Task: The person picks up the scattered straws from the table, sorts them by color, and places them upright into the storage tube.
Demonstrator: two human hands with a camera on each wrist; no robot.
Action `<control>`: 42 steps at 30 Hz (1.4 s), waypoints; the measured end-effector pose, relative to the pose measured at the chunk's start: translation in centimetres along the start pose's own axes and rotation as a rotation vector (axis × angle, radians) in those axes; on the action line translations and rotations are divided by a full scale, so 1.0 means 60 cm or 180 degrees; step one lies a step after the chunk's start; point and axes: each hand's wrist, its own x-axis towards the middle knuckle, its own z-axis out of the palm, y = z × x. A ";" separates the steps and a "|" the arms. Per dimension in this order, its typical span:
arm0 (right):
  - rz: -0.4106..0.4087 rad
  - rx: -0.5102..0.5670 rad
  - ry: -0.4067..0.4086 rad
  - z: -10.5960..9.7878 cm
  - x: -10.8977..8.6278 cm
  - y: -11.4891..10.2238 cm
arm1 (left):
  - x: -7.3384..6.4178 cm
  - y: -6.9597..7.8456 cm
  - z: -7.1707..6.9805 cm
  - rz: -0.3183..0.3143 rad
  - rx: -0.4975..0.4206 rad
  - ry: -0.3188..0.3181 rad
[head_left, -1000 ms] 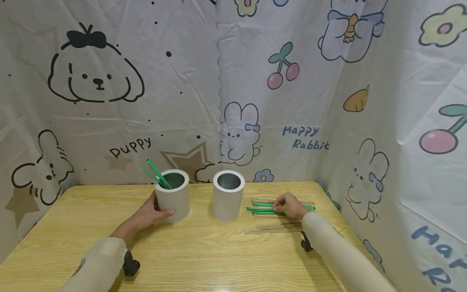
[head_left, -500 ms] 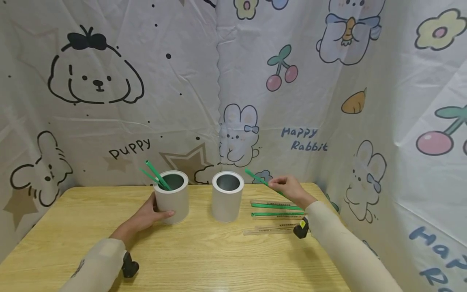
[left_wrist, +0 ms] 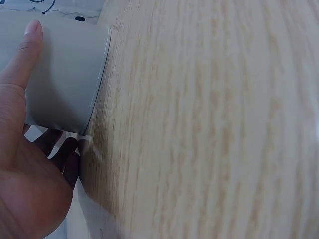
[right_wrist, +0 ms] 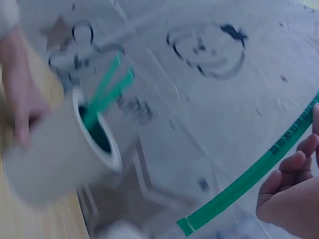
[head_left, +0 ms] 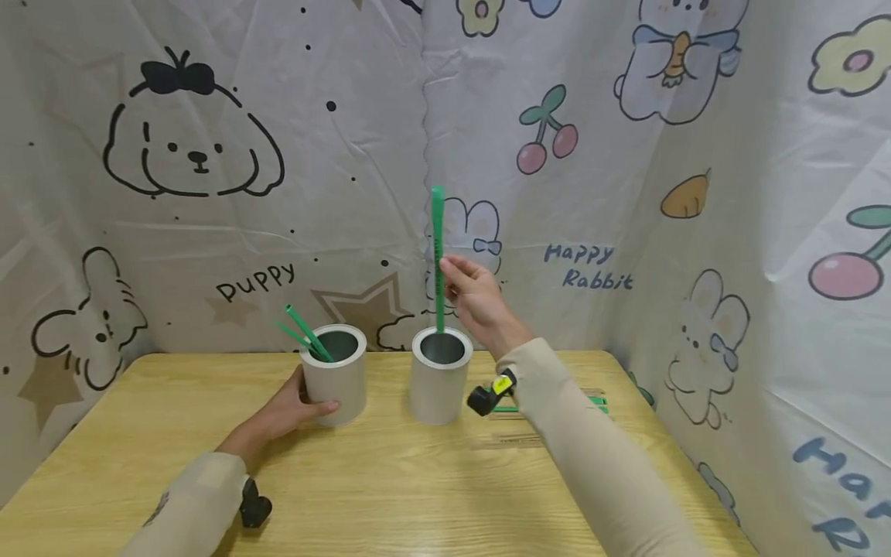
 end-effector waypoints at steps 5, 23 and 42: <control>-0.0028 0.0447 -0.0097 0.096 0.014 0.035 | 0.003 -0.001 0.000 0.0019 -0.0080 -0.0025; 0.0196 -0.0676 -0.0047 0.179 0.017 0.156 | 0.005 0.011 0.002 -0.0167 0.0009 -0.0084; 0.0309 -0.1941 -0.0297 -0.153 -0.024 0.066 | 0.000 0.002 0.006 -0.0092 0.0147 0.0020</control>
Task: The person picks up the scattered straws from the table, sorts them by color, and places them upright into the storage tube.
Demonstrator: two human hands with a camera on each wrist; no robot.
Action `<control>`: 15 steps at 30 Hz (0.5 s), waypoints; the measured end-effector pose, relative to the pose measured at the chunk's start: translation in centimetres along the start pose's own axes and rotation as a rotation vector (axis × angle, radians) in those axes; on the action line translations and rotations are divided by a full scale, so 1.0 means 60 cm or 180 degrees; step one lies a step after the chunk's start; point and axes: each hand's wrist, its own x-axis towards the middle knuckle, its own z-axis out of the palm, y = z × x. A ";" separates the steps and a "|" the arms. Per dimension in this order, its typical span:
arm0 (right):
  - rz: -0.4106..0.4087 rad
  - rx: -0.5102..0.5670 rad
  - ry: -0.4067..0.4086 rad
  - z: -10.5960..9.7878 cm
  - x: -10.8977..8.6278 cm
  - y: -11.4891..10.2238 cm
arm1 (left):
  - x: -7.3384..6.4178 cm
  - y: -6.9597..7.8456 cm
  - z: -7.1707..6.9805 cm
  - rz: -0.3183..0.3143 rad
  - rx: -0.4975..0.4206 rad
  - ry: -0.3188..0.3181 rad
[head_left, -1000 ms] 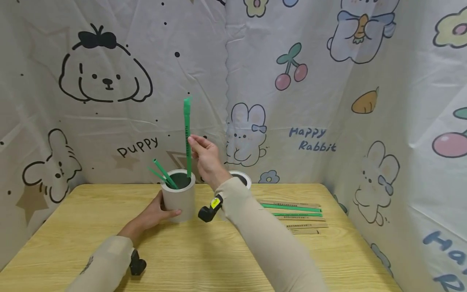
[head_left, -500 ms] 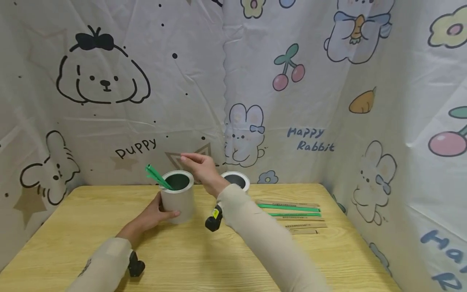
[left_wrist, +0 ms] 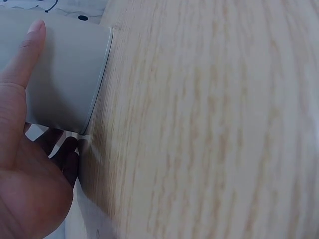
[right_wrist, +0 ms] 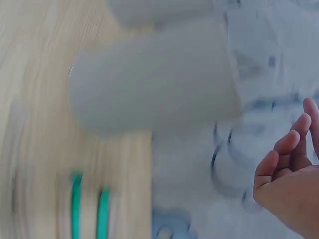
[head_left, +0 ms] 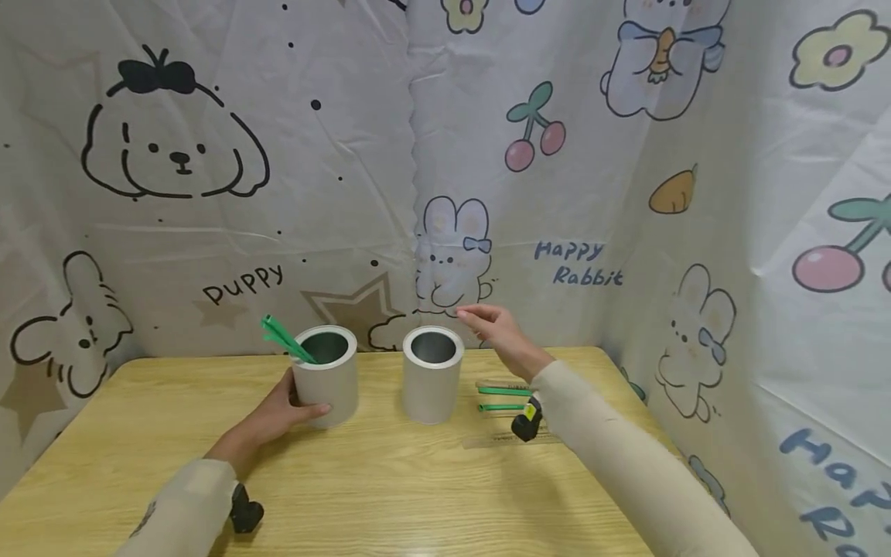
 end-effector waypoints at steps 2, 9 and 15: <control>0.0045 -0.0116 0.0016 -0.033 -0.007 0.026 | -0.001 0.000 -0.001 -0.0003 -0.0014 0.0001; 0.0292 -0.0599 -0.0261 -0.122 -0.034 0.135 | -0.001 -0.001 0.000 -0.0105 -0.0039 -0.0015; 0.0409 -0.1054 -0.0266 -0.157 -0.058 0.207 | -0.002 0.002 0.000 -0.0125 -0.0010 -0.0028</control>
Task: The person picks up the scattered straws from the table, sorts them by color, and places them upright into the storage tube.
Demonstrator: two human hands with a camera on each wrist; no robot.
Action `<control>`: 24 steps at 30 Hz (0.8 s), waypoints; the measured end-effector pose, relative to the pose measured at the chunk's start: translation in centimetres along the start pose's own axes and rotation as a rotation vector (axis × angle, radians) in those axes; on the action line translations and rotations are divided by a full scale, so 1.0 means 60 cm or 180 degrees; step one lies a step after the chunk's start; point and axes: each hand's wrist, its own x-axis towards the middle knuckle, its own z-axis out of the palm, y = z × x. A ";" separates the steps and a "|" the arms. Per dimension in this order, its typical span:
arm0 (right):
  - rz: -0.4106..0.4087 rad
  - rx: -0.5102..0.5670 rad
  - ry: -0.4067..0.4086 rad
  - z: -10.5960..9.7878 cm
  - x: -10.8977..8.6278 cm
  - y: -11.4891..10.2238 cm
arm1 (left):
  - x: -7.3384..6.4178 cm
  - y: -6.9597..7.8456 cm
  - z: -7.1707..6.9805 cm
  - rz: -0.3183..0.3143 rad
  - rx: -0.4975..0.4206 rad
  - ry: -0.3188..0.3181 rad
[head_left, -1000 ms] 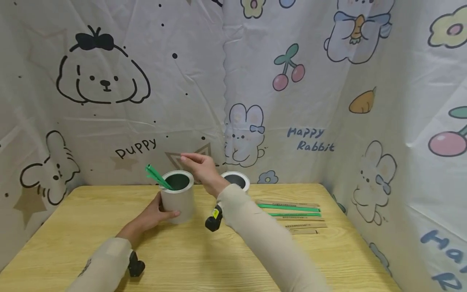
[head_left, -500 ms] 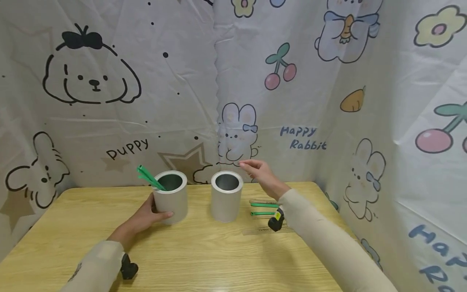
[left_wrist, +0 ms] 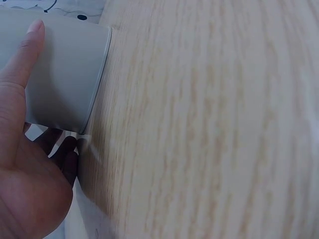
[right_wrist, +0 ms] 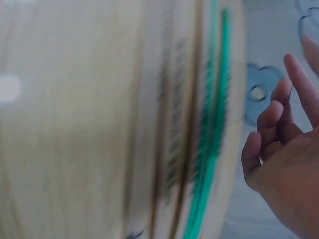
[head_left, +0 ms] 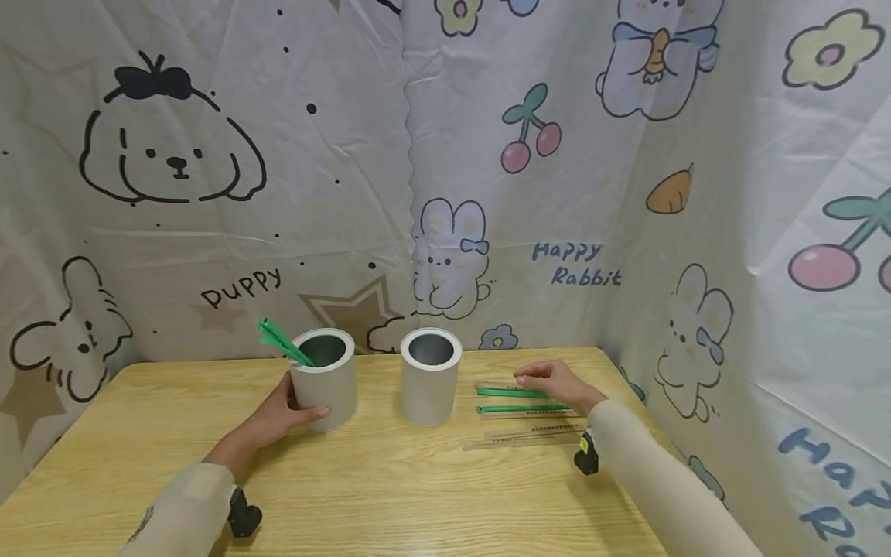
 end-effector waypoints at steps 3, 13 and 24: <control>0.0005 -0.0167 0.0061 0.003 -0.006 0.027 | -0.002 -0.001 -0.001 -0.0015 0.0031 0.0009; -0.0068 -0.0378 0.0147 0.021 -0.019 0.065 | -0.006 -0.001 0.001 -0.0051 0.0003 -0.0017; -0.0118 -0.0503 0.0227 0.020 -0.018 0.059 | -0.001 -0.001 0.001 -0.0001 -0.0011 -0.0024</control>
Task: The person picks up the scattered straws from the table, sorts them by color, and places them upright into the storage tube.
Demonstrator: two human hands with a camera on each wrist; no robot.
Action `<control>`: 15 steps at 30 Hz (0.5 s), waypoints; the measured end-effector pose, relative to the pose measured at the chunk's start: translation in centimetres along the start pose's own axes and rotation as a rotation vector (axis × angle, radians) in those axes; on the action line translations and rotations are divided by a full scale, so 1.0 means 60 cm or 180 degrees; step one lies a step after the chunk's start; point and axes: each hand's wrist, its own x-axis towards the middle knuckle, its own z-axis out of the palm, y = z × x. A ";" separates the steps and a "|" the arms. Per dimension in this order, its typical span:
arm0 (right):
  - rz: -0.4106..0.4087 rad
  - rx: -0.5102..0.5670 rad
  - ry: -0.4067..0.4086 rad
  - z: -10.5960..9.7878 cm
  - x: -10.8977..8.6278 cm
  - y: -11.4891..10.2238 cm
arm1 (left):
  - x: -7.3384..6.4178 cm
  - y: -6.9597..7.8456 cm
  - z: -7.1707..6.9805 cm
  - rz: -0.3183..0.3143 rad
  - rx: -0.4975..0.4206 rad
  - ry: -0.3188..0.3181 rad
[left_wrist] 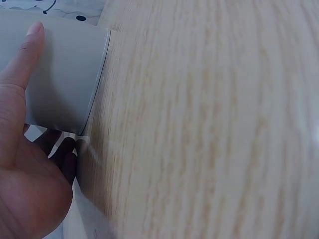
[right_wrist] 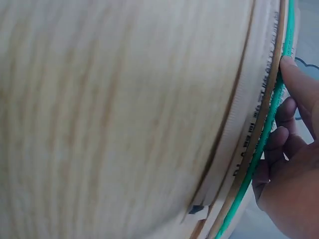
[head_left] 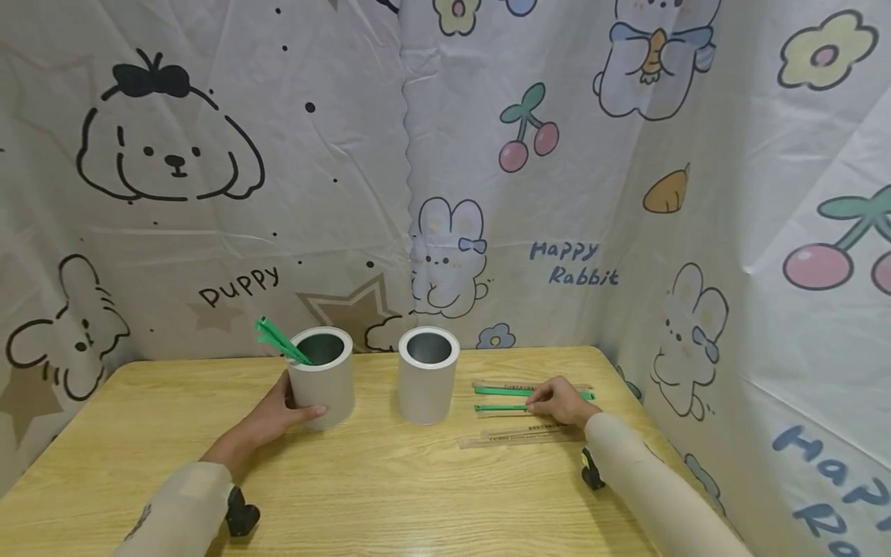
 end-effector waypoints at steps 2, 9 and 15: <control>-0.0023 -0.0022 0.0028 -0.006 0.001 -0.001 | 0.001 0.000 0.001 0.0005 0.0002 -0.0005; 0.0148 0.0430 0.0241 -0.035 0.009 -0.052 | -0.001 0.000 0.001 0.0022 -0.0017 -0.0012; 0.0220 0.1060 0.0319 -0.047 0.015 -0.146 | 0.000 0.001 -0.001 0.0034 -0.0021 -0.0019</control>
